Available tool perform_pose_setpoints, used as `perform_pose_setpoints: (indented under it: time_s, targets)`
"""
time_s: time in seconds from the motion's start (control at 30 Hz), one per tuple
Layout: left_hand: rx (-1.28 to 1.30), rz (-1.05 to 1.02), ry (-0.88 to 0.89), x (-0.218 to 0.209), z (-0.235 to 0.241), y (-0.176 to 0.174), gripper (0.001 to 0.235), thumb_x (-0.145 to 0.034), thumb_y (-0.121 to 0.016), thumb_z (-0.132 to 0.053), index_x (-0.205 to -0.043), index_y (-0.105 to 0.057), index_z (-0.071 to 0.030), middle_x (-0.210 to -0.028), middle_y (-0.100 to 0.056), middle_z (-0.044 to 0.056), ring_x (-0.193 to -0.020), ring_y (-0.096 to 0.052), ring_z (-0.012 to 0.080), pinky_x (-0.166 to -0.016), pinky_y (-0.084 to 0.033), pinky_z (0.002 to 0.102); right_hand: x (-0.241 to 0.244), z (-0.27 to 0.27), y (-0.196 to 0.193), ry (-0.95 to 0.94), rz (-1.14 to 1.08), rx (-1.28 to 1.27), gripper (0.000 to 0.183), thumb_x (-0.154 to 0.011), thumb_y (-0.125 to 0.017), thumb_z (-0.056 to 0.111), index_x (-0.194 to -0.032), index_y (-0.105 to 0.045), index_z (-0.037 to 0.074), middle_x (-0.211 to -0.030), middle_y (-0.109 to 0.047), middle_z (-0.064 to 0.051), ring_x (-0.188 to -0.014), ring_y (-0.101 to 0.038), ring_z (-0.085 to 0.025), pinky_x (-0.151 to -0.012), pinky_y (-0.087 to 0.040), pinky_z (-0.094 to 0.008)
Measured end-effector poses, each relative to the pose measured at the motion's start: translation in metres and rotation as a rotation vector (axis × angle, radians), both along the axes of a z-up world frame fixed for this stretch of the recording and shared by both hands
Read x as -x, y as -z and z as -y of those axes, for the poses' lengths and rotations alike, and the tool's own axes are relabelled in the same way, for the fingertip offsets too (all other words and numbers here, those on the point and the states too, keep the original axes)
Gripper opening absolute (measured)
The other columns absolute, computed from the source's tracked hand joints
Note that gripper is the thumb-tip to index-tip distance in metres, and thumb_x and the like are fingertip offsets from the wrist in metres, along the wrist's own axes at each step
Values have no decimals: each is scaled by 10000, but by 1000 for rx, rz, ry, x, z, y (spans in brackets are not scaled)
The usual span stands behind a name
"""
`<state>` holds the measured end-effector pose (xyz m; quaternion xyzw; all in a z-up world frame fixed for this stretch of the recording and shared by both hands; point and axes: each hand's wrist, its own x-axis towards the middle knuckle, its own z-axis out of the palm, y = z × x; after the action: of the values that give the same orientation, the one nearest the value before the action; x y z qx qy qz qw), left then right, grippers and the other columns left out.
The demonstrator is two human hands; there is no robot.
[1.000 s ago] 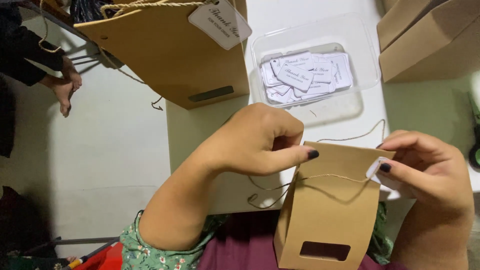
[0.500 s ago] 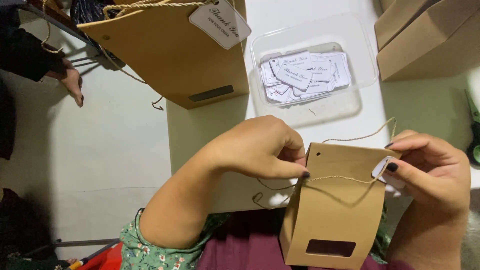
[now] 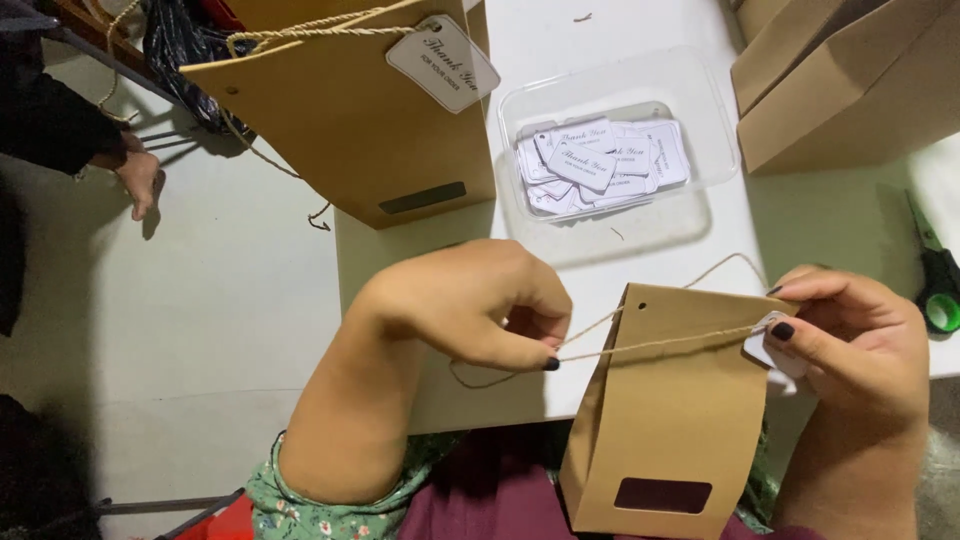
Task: The person ties a string handle onto a brown paper gift bag, securing it with a knot. They then attach a small white tag to the string and adjust the handle and tag on the bag.
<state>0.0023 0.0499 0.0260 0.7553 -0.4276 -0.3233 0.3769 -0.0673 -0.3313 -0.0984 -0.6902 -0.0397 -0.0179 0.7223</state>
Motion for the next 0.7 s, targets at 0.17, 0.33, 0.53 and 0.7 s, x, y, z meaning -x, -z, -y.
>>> perform_pose_setpoints:
  time_s: [0.17,0.33,0.53,0.7]
  targets:
    - [131,-81,52,-2,-16,-5,93,-843,-608,-177,-765,-628,-130,-684,-623,-37,-609,-551,102,-585,-461,260,-1,-9,-13,-11,-22,-63,268,-810,-741,43,-1068,-668,40,-1017,-654,-106,-716,-645,-137,-491,-550,-195]
    - [310,-234,212,-5,-18,-4,98,-884,-655,-138,-802,-642,-87,-734,-642,-11,-664,-576,115,-657,-489,253,-1,2,-4,-65,-4,-70,241,-821,-727,-9,-1053,-678,28,-1021,-670,-127,-764,-675,-143,-624,-574,-189]
    - [-21,-129,-38,-3,-10,-3,78,-757,-597,-158,-692,-629,-130,-613,-615,-52,-575,-527,76,-570,-464,244,0,0,-4,64,-51,-68,293,-800,-755,78,-1080,-675,55,-1077,-686,-75,-889,-680,-115,-795,-559,-200]
    - [-541,-77,-88,2,7,-11,111,-745,-582,-253,-786,-662,-187,-707,-693,-73,-607,-600,129,-559,-479,302,-2,2,-4,90,-106,-36,278,-829,-724,36,-1100,-672,67,-1084,-688,-33,-851,-660,-86,-720,-524,-156]
